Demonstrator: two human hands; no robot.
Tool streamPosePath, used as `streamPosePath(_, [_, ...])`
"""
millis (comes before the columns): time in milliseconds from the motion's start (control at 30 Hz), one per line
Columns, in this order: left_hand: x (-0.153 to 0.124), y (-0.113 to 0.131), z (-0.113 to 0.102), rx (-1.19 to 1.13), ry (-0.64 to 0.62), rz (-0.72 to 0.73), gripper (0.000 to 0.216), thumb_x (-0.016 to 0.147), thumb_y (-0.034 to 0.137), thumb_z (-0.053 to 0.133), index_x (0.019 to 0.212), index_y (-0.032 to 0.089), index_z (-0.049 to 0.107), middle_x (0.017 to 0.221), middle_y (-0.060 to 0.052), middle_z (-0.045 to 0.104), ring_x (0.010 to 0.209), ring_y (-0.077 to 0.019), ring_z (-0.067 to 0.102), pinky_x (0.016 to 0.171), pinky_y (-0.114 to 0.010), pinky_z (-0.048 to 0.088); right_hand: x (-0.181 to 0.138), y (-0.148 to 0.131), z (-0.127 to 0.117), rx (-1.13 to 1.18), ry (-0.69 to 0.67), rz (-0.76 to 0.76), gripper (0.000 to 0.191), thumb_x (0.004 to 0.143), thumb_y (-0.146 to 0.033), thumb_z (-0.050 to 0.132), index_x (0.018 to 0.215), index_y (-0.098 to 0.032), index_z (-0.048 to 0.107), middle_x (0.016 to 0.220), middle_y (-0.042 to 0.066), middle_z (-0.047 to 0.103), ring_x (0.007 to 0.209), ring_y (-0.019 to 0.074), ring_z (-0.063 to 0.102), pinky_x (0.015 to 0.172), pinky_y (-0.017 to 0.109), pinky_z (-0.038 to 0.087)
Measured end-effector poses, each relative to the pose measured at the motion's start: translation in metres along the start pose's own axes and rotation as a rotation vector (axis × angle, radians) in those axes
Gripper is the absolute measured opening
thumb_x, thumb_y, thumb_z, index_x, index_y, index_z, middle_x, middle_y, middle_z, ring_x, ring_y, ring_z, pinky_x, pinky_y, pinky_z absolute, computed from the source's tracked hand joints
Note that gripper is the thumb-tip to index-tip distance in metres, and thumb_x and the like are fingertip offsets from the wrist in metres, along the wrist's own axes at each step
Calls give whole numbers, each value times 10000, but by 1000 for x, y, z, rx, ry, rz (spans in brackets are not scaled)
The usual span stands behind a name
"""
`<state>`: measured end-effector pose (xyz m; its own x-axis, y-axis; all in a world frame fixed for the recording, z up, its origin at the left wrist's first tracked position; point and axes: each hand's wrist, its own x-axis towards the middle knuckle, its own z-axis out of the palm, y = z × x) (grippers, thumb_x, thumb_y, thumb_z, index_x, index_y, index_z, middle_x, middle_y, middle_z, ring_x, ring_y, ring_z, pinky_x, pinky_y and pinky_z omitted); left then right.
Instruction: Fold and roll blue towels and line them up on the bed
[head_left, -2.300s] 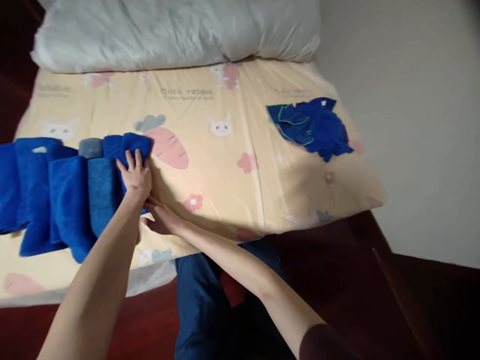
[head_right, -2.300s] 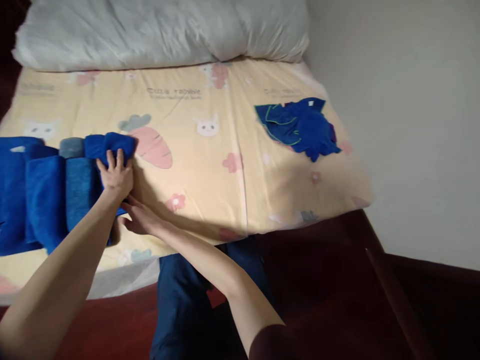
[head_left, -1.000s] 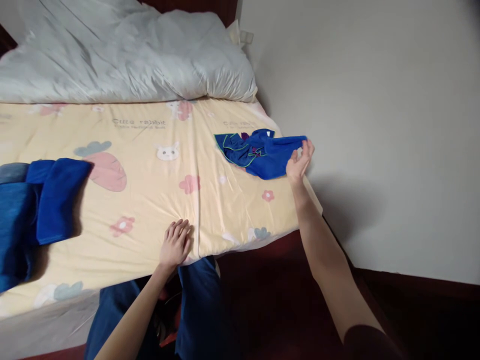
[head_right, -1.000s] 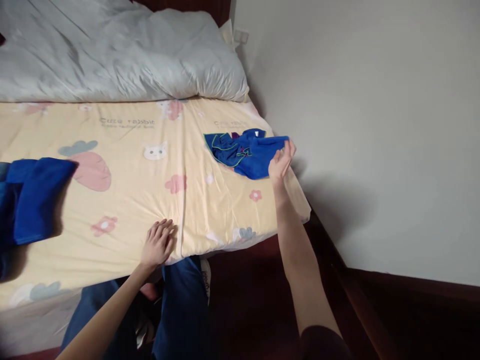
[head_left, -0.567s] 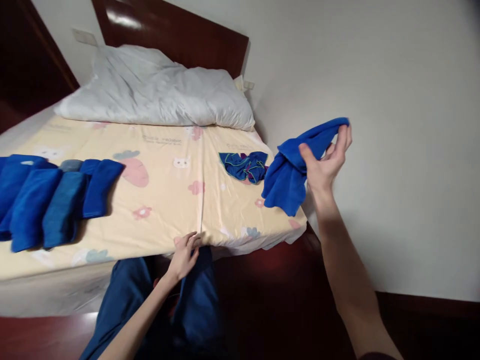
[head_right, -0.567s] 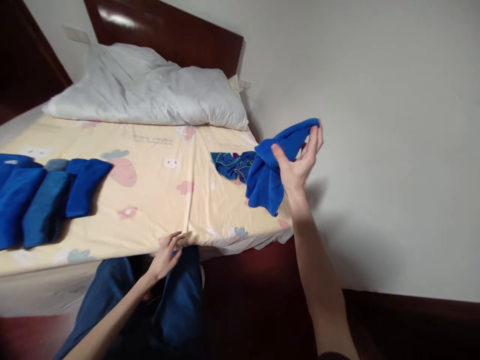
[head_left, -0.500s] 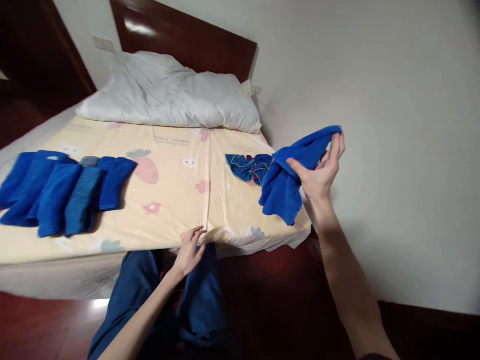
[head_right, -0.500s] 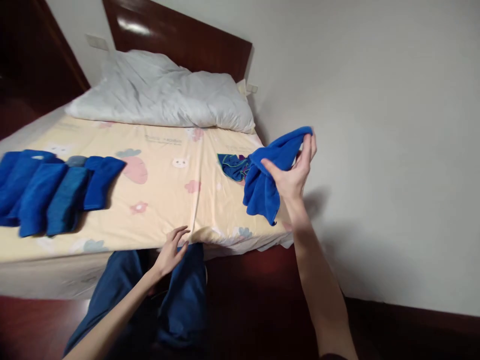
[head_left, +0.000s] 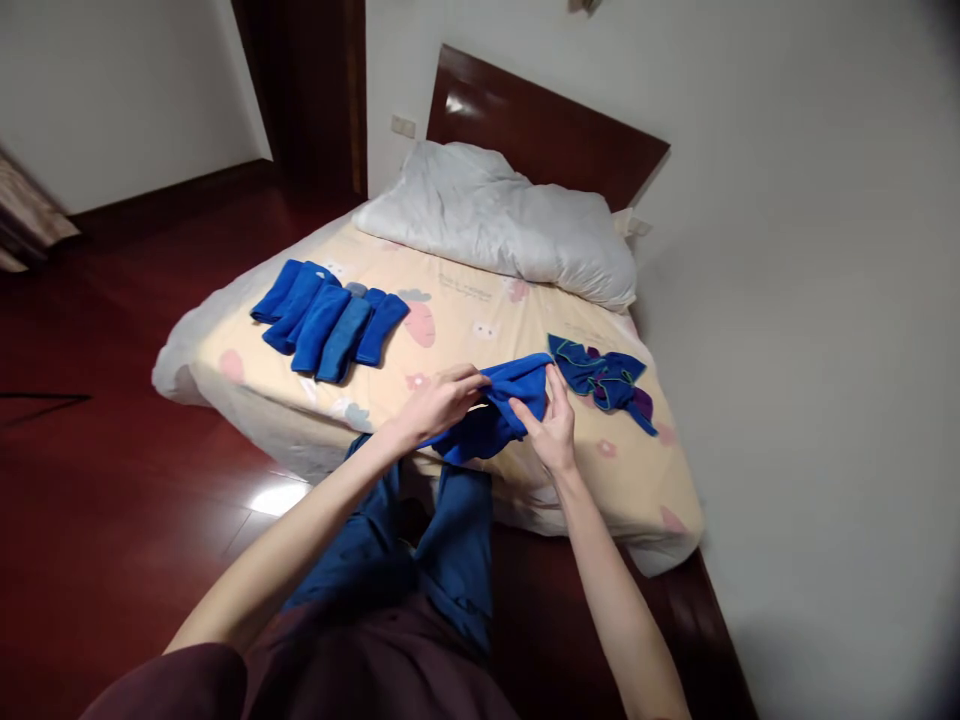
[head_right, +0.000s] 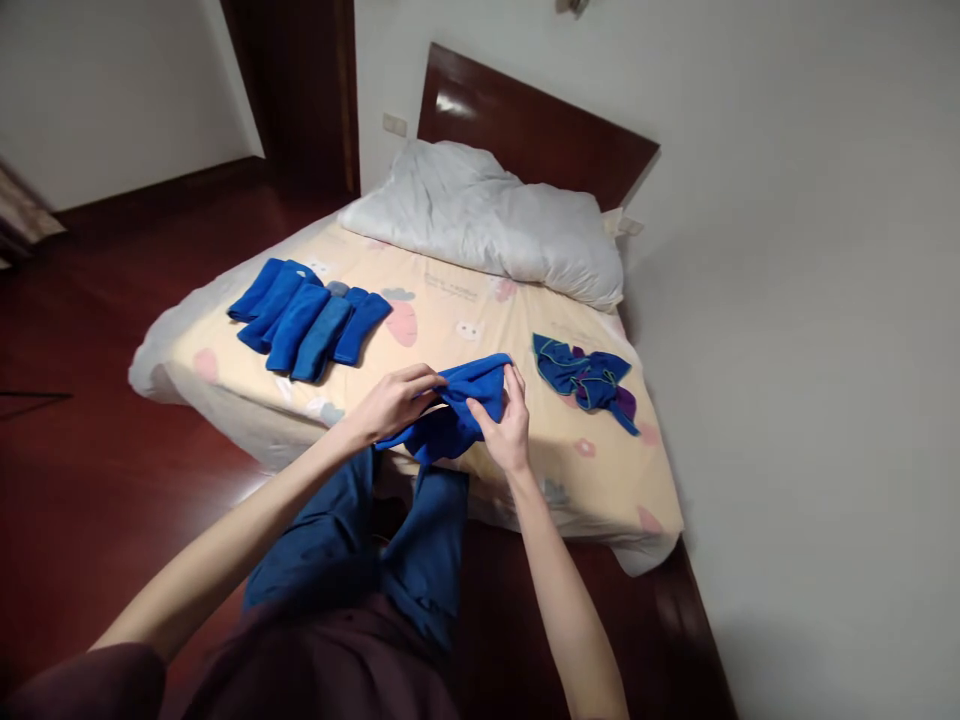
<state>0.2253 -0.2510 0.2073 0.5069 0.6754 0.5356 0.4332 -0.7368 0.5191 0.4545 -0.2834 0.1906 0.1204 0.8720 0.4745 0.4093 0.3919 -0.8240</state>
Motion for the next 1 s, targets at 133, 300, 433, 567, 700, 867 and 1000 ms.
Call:
streamPosePath(133, [-21,7,-26,-5,121,-156,285,1064,243,413,1184,190,666,1052,-97,692,931,-195,692,836,-297,537,-14,-27,32,63,-202,50,811,843,-561,757,1547,-274,476,1663,179,355,1372,333,583,984,476,619])
streamPosePath(300, [-31,31,-44,-6,33,-208,241,1067,215,379,1109,181,615,990,-87,695,839,-196,680,745,-288,512,-42,-51,74,-155,-265,-110,407,829,-362,742,1220,-260,688,1189,115,707,1008,277,723,795,415,656])
streamPosePath(433, [-47,43,-60,99,-47,-261,218,1072,219,383,1104,186,596,997,-89,683,805,-198,681,686,-280,486,-55,-51,87,-239,-174,-120,148,869,-225,572,965,-249,682,863,36,693,770,222,683,718,370,615])
streamPosePath(567, [-64,37,-77,184,-94,-285,207,1073,245,412,1064,178,608,993,-91,670,821,-208,684,684,-285,480,-60,-57,87,-272,-53,-111,193,854,-173,512,950,-208,676,842,26,704,760,197,675,760,330,578])
streamPosePath(700, [-76,21,-86,160,-78,-279,200,1068,277,478,1000,168,632,940,-79,660,805,-196,674,698,-280,474,-61,-65,95,-285,-152,-118,89,866,-264,601,889,-203,663,759,0,685,659,168,644,688,282,547])
streamPosePath(867, [-96,-11,-100,161,-78,-178,151,1044,274,540,1035,175,654,968,-68,666,846,-183,677,739,-272,482,-46,-63,91,-407,-120,-230,104,856,-242,617,881,-218,715,832,23,754,703,188,693,706,290,565])
streamPosePath(1000, [-126,-42,-111,315,-104,-213,190,1041,227,496,1005,180,677,944,-62,651,772,-162,659,691,-259,466,-28,-54,62,-580,-77,-321,252,760,-80,533,836,-214,733,821,35,767,759,205,724,721,287,555])
